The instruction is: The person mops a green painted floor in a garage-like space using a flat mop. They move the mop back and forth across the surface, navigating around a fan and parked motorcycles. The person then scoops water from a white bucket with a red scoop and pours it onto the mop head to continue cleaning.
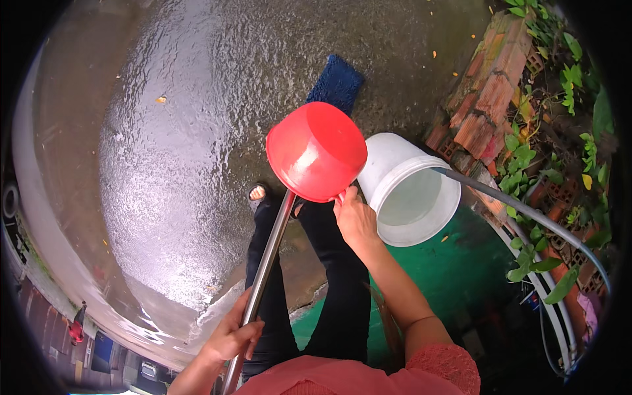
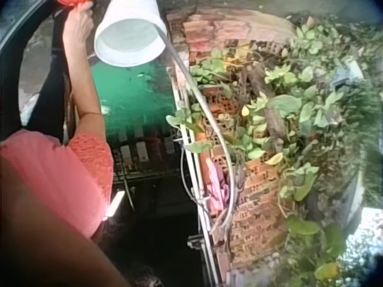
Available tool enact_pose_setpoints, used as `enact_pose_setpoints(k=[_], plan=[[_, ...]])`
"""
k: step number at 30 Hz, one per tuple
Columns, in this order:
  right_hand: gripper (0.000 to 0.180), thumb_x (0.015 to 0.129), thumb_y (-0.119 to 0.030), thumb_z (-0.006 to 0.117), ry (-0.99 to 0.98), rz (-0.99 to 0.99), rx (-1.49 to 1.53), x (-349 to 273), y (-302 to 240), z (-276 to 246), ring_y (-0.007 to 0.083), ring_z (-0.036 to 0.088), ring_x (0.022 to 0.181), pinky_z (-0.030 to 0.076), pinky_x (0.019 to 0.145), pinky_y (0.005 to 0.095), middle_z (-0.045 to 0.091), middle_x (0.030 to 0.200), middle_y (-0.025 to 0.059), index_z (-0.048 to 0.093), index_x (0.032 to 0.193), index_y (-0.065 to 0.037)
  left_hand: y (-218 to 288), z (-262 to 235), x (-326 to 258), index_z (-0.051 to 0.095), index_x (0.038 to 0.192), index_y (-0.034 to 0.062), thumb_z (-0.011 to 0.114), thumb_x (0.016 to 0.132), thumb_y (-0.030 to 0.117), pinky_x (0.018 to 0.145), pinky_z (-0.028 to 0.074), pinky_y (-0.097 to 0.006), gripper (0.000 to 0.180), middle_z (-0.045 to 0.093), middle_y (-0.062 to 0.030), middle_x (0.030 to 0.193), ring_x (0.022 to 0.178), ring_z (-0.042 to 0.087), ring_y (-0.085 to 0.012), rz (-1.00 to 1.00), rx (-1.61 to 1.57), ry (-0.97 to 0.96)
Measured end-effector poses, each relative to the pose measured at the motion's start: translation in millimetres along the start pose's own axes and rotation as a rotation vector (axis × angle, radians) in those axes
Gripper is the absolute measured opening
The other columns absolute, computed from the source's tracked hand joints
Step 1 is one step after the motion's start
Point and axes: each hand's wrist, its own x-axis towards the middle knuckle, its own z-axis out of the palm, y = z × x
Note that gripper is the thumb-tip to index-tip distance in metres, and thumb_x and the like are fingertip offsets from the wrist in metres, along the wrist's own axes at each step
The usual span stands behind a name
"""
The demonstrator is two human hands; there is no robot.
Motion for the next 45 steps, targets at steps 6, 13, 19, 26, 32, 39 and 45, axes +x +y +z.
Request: enact_pose_setpoints(k=[6, 13, 19, 26, 32, 39, 45], plan=[[0.029, 0.085, -0.02, 0.042, 0.255, 0.402, 0.015, 242, 104, 9, 0.0373, 0.06, 0.088, 0.048, 0.078, 0.0426, 0.062, 0.085, 0.0253, 0.046, 0.099, 0.005, 13, -12, 16, 0.01, 0.141, 0.0105, 0.044, 0.08, -0.005, 0.035, 0.037, -0.023, 0.072, 0.044, -0.0036, 0.059, 0.04, 0.044, -0.0111, -0.003, 0.151, -0.062], [0.033, 0.083, -0.025, 0.053, 0.117, 0.152, 0.073, 40, 7, 2, 0.0417, 0.06, 0.07, 0.047, 0.064, 0.0497, 0.06, 0.074, 0.026, 0.041, 0.097, 0.003, -3, -26, 12, 0.01, 0.141, 0.0129, 0.045, 0.083, -0.001, 0.035, 0.035, -0.023, 0.069, 0.043, -0.0027, 0.057, 0.039, 0.043, -0.0111, -0.061, -0.108, -0.044], [0.031, 0.085, -0.021, 0.047, 0.201, 0.393, 0.035, 120, 47, 37, 0.0403, 0.06, 0.079, 0.047, 0.072, 0.0457, 0.061, 0.079, 0.0268, 0.04, 0.098, 0.005, 8, -29, 17, 0.011, 0.141, 0.0151, 0.045, 0.084, -0.001, 0.035, 0.035, -0.022, 0.068, 0.042, -0.0027, 0.057, 0.04, 0.042, -0.0109, -0.149, -0.186, -0.09], [0.028, 0.086, -0.02, 0.043, 0.29, 0.284, -0.079, 187, 63, -6, 0.038, 0.061, 0.082, 0.048, 0.073, 0.0446, 0.062, 0.081, 0.0257, 0.045, 0.097, 0.005, 4, -28, 22, 0.013, 0.14, 0.0154, 0.045, 0.083, -0.001, 0.035, 0.035, -0.022, 0.067, 0.042, -0.0032, 0.058, 0.04, 0.041, -0.0111, -0.138, -0.219, -0.118], [0.033, 0.077, -0.02, 0.063, 0.129, -0.038, -0.05, -21, -3, 5, 0.0401, 0.06, 0.065, 0.048, 0.058, 0.0475, 0.06, 0.076, 0.0232, 0.042, 0.092, 0.001, 5, -30, 11, 0.01, 0.141, 0.0145, 0.046, 0.083, 0.0, 0.035, 0.036, -0.023, 0.069, 0.043, -0.0031, 0.058, 0.04, 0.043, -0.0117, -0.103, -0.19, -0.094], [0.021, 0.09, -0.017, 0.037, 0.25, 0.408, -0.179, 256, 88, 3, 0.0308, 0.064, 0.084, 0.052, 0.071, 0.037, 0.064, 0.087, 0.0205, 0.042, 0.1, 0.002, 20, -25, 17, 0.009, 0.141, 0.0134, 0.045, 0.083, -0.002, 0.036, 0.037, -0.023, 0.07, 0.044, -0.003, 0.058, 0.04, 0.043, -0.0112, -0.099, -0.036, -0.152], [0.031, 0.083, -0.024, 0.053, 0.151, 0.136, -0.117, 107, 43, -7, 0.0365, 0.062, 0.071, 0.049, 0.063, 0.0446, 0.061, 0.075, 0.0234, 0.042, 0.096, 0.002, 12, -31, 17, 0.01, 0.141, 0.0137, 0.046, 0.083, 0.0, 0.035, 0.037, -0.023, 0.07, 0.044, -0.0033, 0.059, 0.041, 0.044, -0.011, -0.101, -0.088, -0.084]])
